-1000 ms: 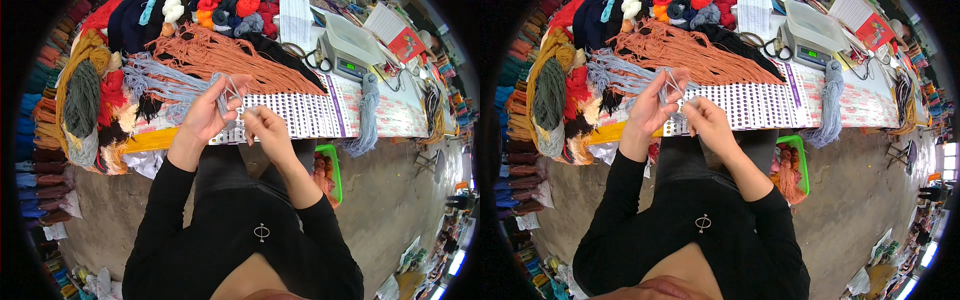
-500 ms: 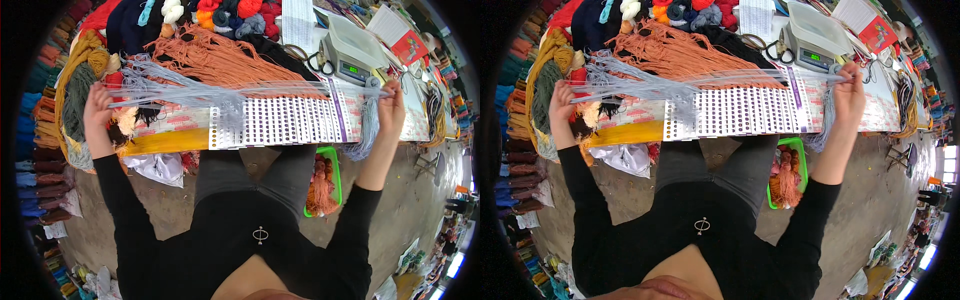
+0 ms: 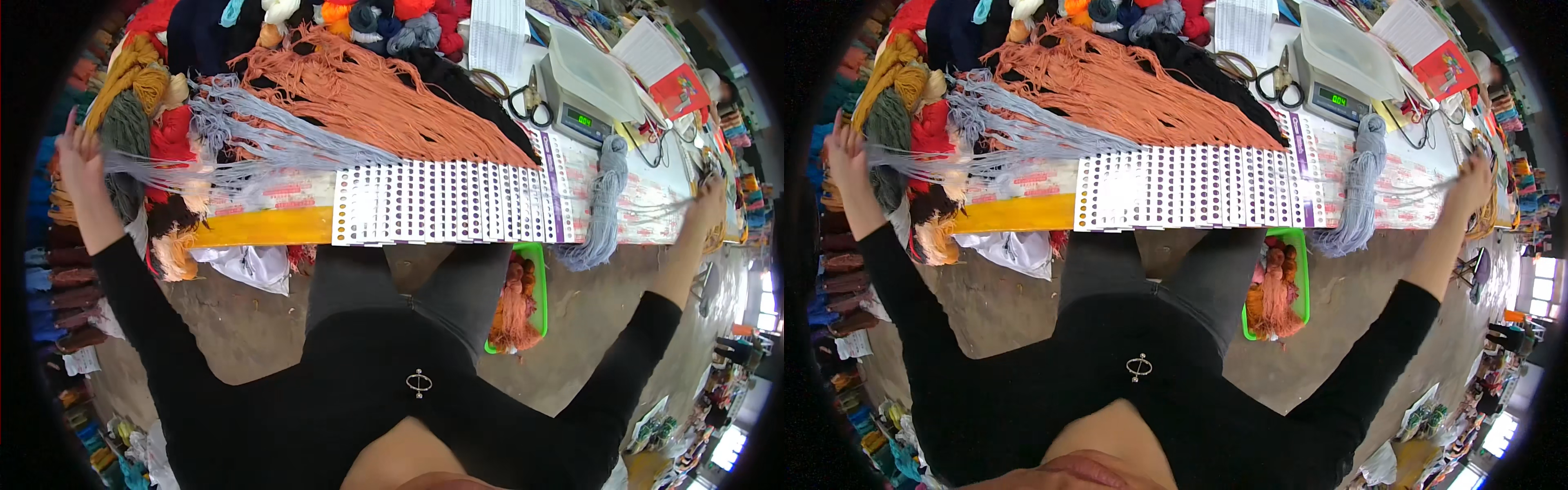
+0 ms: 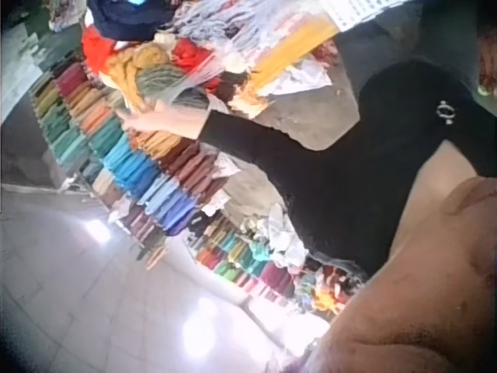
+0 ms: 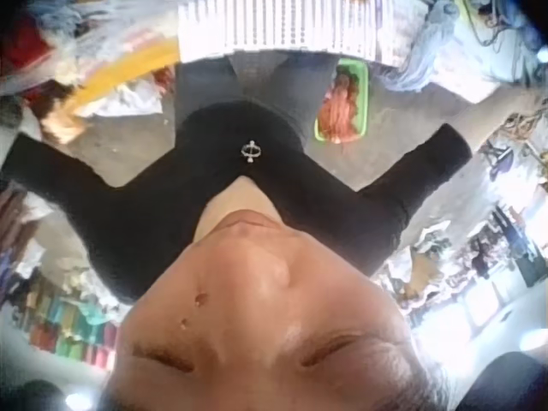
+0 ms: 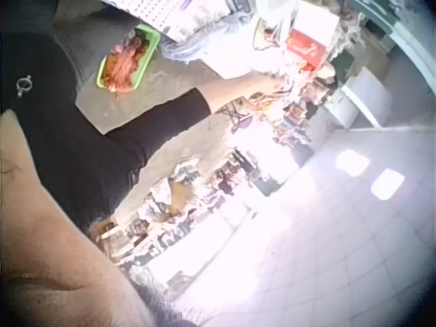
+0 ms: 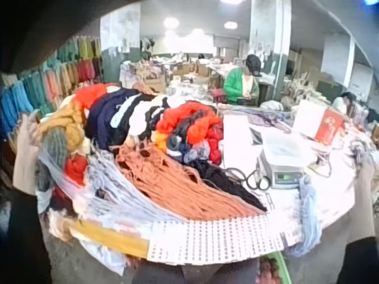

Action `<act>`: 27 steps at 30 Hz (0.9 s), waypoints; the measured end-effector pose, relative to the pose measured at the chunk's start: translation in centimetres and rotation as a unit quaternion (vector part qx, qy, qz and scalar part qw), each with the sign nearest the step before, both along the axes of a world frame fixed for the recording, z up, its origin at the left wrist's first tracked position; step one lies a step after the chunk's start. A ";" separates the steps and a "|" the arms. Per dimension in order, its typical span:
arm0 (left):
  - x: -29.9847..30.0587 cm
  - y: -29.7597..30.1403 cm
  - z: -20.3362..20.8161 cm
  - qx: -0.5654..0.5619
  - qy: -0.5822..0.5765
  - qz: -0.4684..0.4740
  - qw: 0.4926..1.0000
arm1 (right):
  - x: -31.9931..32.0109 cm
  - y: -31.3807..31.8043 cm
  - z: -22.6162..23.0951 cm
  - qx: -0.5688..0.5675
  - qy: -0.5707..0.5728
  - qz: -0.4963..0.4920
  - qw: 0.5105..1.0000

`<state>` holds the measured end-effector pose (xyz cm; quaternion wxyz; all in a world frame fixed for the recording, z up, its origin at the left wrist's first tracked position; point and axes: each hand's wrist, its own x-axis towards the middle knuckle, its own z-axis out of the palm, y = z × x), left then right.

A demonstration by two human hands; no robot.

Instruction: Take individual strands from a bundle of colored yarn and loop them through numbered holes on a color sample card for inventory categorization.

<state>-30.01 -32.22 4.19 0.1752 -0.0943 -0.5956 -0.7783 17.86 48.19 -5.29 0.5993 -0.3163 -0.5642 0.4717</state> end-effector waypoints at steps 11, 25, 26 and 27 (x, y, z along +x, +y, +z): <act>18.1 26.1 -22.1 0.004 -0.525 -0.515 0.678 | -18.6 -34.2 -16.2 -0.007 -0.292 0.461 0.838; 17.8 31.4 -24.9 -0.279 -0.365 -0.479 0.748 | -20.4 -36.3 -17.7 0.016 -0.482 0.282 0.829; 17.6 31.9 -25.3 -0.251 -0.386 -0.469 0.754 | -20.6 -36.0 -18.0 -0.017 -0.475 0.313 0.822; 17.4 32.2 -25.7 -0.250 -0.387 -0.470 0.753 | -20.6 -35.7 -18.1 -0.052 -0.468 0.342 0.813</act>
